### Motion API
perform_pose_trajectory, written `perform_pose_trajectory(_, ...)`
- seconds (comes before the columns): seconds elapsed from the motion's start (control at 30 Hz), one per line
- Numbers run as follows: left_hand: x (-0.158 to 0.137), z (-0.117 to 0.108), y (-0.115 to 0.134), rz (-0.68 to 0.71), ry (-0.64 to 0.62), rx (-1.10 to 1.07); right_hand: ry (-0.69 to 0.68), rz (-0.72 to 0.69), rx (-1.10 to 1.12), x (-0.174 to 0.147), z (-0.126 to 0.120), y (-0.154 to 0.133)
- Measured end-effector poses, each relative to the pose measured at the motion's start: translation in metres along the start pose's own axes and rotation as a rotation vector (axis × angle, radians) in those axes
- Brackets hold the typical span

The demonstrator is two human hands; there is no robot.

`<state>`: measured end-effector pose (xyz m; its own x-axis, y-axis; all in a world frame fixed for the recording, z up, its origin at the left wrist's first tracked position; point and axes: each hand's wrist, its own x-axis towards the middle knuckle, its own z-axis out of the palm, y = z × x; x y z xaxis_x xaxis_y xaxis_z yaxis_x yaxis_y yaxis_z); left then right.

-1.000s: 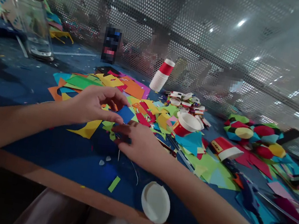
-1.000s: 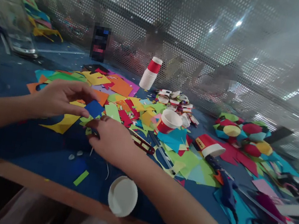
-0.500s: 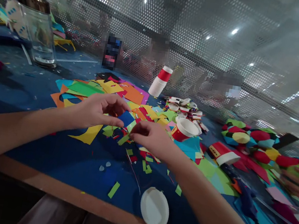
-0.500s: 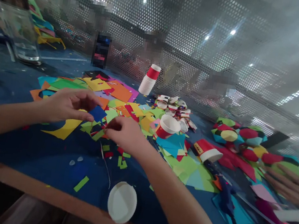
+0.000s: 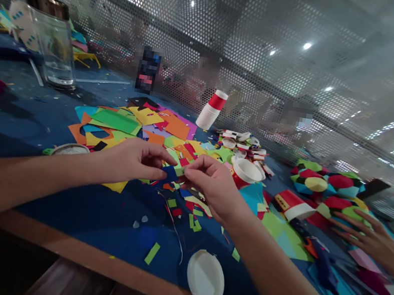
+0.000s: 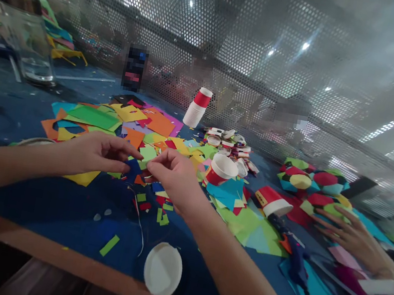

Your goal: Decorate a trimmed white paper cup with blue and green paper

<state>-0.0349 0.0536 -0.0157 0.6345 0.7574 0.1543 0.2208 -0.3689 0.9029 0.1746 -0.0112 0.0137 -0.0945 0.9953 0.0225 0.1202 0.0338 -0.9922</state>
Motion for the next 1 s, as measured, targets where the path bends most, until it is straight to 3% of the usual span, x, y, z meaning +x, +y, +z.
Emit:
perform_pose_trajectory(0.2, 0.001, -0.002, 0.001, -0.059, -0.022, 0.11, -0.034, 0.028, 0.064, 0.001, 0.001, 0.004)
perform_pose_trajectory(0.63, 0.001, -0.003, -0.001, -0.096, -0.056, 0.137, 0.0, -0.011, 0.088, 0.0, 0.002, 0.007)
perform_pose_trajectory(0.87, 0.002, -0.001, 0.002, -0.052, -0.041, 0.172, -0.003, -0.062, -0.008, 0.002, 0.004, 0.012)
perform_pose_trajectory(1.0, -0.003, -0.001, 0.005, 0.023, -0.002, 0.272, 0.002, -0.12, -0.159, -0.004, -0.004, -0.009)
